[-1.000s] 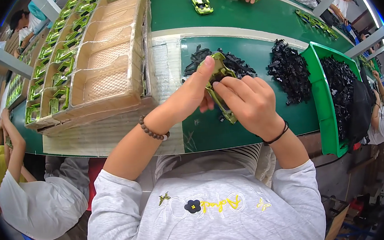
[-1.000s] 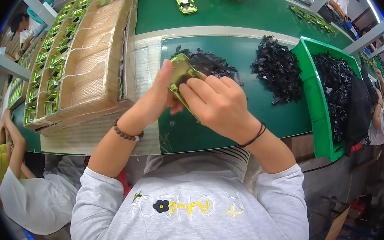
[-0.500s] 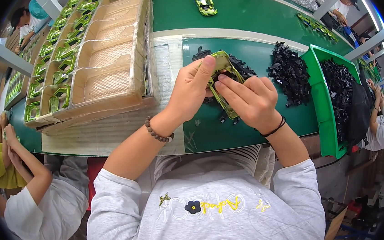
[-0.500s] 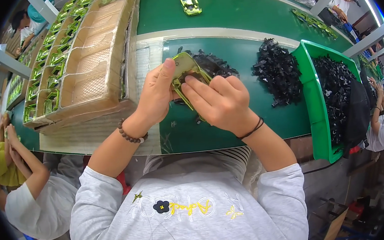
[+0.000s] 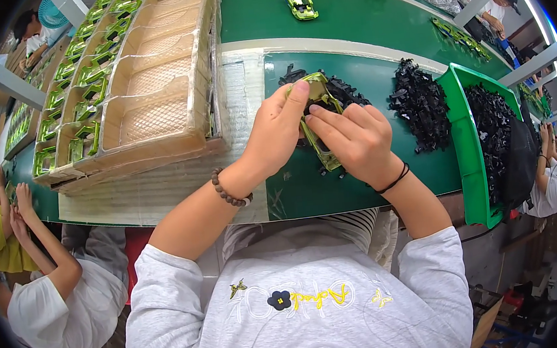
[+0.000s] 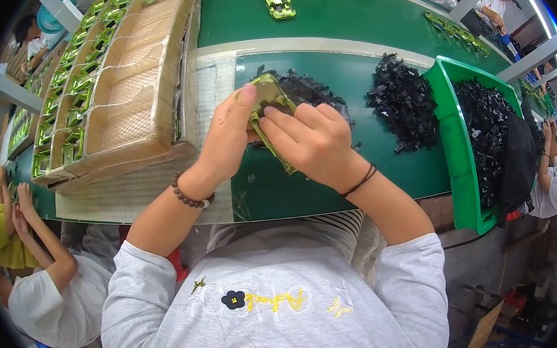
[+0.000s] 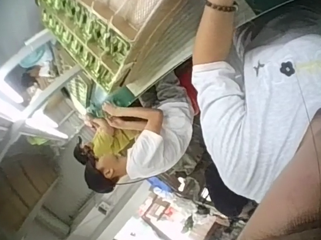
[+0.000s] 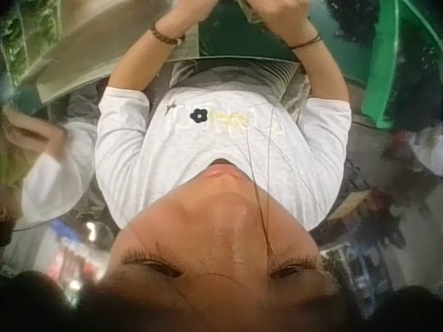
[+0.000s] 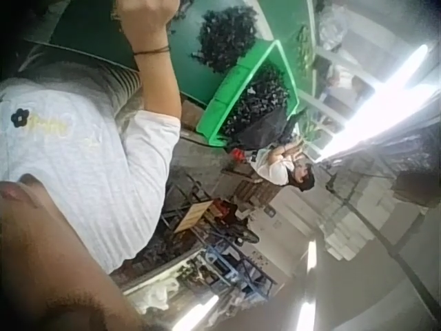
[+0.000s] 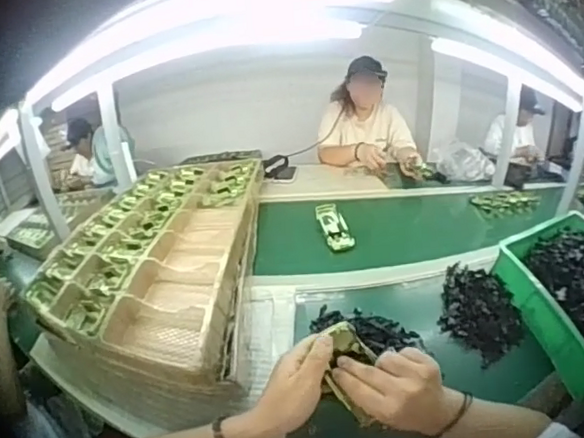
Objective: The person assembles plastic components into green toy car bodies by hand, taking the components from a storage bin and fitting them into the car bodies on an assembly line.
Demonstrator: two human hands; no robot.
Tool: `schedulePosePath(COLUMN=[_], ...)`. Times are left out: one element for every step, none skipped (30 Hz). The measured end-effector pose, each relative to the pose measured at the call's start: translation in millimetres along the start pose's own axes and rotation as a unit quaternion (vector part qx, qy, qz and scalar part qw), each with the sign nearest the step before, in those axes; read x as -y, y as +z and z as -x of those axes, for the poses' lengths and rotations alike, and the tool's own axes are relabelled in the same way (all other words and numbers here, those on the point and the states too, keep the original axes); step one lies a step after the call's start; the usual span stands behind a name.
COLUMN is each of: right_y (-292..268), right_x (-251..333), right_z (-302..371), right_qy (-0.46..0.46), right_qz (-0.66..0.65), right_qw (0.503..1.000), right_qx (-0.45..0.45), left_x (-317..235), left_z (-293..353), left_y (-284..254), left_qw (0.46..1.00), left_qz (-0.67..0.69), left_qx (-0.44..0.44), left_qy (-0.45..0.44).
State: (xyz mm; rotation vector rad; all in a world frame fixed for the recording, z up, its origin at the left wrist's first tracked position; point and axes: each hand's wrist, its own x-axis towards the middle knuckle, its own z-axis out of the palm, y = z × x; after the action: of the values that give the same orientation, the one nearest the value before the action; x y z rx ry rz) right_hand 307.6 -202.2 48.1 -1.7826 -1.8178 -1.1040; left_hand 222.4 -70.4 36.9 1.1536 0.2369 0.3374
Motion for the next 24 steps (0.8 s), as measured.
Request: schedulePosePath(right_y=[-0.9, -1.6, -1.8, -1.7, -1.0, 1.4, 4.8, 6.5, 6.2, 5.1, 2.7, -3.0, -0.8, 4.2, 9.9, 15.6, 15.2, 13.9, 14.8, 21.3, 22.7, 23.0, 20.4, 9.7], right_x=[-1.7, -2.7, -2.6, -2.3, -2.1, -2.3, -2.0, -1.3, 0.6, 3.1, 4.8, 3.9, 3.8, 3.0, 2.9, 3.8, 5.8, 7.1, 9.1, 14.0, 14.0, 15.7, 15.6, 10.9], right_z=[-0.9, -1.2, -0.3, 1.8, 3.8, 6.1, 9.4, 10.8, 10.4, 7.2, 4.2, 2.6, 2.5, 1.2, -0.1, -0.5, -0.9, -0.9, -1.7, -3.8, -2.6, -3.2, -2.6, 0.1], right_qy=[0.01, 0.019, 0.02, 0.037, 0.055, 0.056, 0.083, 0.11, 0.112, 0.172, 0.231, 0.287, 0.288, 0.391, 0.481, 0.475, 0.479, 0.479, 0.475, 0.468, 0.474, 0.479, 0.483, 0.491], right_qz=[-0.009, -0.018, -0.018, -0.041, -0.065, -0.064, -0.101, -0.138, -0.138, -0.186, -0.232, -0.276, -0.275, -0.408, -0.524, -0.599, -0.595, -0.529, -0.46, -0.467, -0.469, -0.487, -0.504, -0.494], right_qw=[1.0, 1.0, 1.0, 0.998, 0.996, 0.996, 0.991, 0.984, 0.984, 0.966, 0.943, 0.917, 0.917, 0.825, 0.702, 0.643, 0.644, 0.7, 0.75, 0.749, 0.744, 0.73, 0.716, 0.717], right_qx=[0.005, 0.009, 0.009, 0.002, -0.006, -0.007, -0.015, -0.024, -0.024, -0.045, -0.065, -0.034, -0.031, -0.024, -0.017, -0.04, -0.042, -0.011, 0.021, -0.049, -0.034, -0.028, -0.021, -0.022], left_x=[3.4, 6.8, 9.9, 12.6, 14.3, 15.3, 16.9, 17.9, 17.6, 16.1, 14.9, 14.5, 15.9, 16.9, 16.1, 13.6, 11.5, 10.4, 9.7, 9.6, 9.8, 9.9, 9.2, 7.3], left_z=[-0.9, -1.7, -1.8, -1.8, -2.0, -2.6, -2.8, -2.6, -1.7, -0.7, 0.0, 0.0, -0.1, 0.0, 1.0, 1.3, 1.4, 2.0, 2.9, 3.7, 3.8, 3.5, 3.2, 4.2], left_y=[-0.8, -1.8, -3.6, -5.0, -5.7, -5.1, -3.9, -3.0, -2.5, -1.9, -1.6, -1.0, 0.5, 1.4, 0.8, 1.4, 2.0, 3.0, 3.3, 4.7, 4.8, 2.8, 2.8, 4.7], left_qw=[1.0, 0.998, 0.998, 0.995, 0.989, 0.989, 0.991, 0.993, 0.993, 0.992, 0.989, 0.989, 0.987, 0.985, 0.986, 0.983, 0.98, 0.981, 0.976, 0.97, 0.972, 0.977, 0.981, 0.984], left_qz=[-0.017, -0.034, -0.034, -0.067, -0.1, -0.101, -0.072, -0.043, -0.044, -0.068, -0.093, -0.094, -0.092, -0.09, -0.087, -0.124, -0.161, -0.158, -0.167, -0.175, -0.17, -0.144, -0.118, -0.096], left_qx=[0.005, 0.011, 0.011, 0.016, 0.02, 0.021, 0.017, 0.012, 0.013, 0.004, -0.005, -0.007, -0.01, -0.013, -0.012, -0.009, -0.005, 0.001, -0.013, -0.023, -0.013, -0.018, -0.023, -0.013], left_qy=[0.022, 0.043, 0.044, 0.074, 0.105, 0.104, 0.107, 0.11, 0.109, 0.11, 0.111, 0.11, 0.128, 0.146, 0.144, 0.131, 0.118, 0.115, 0.14, 0.165, 0.161, 0.159, 0.155, 0.15])
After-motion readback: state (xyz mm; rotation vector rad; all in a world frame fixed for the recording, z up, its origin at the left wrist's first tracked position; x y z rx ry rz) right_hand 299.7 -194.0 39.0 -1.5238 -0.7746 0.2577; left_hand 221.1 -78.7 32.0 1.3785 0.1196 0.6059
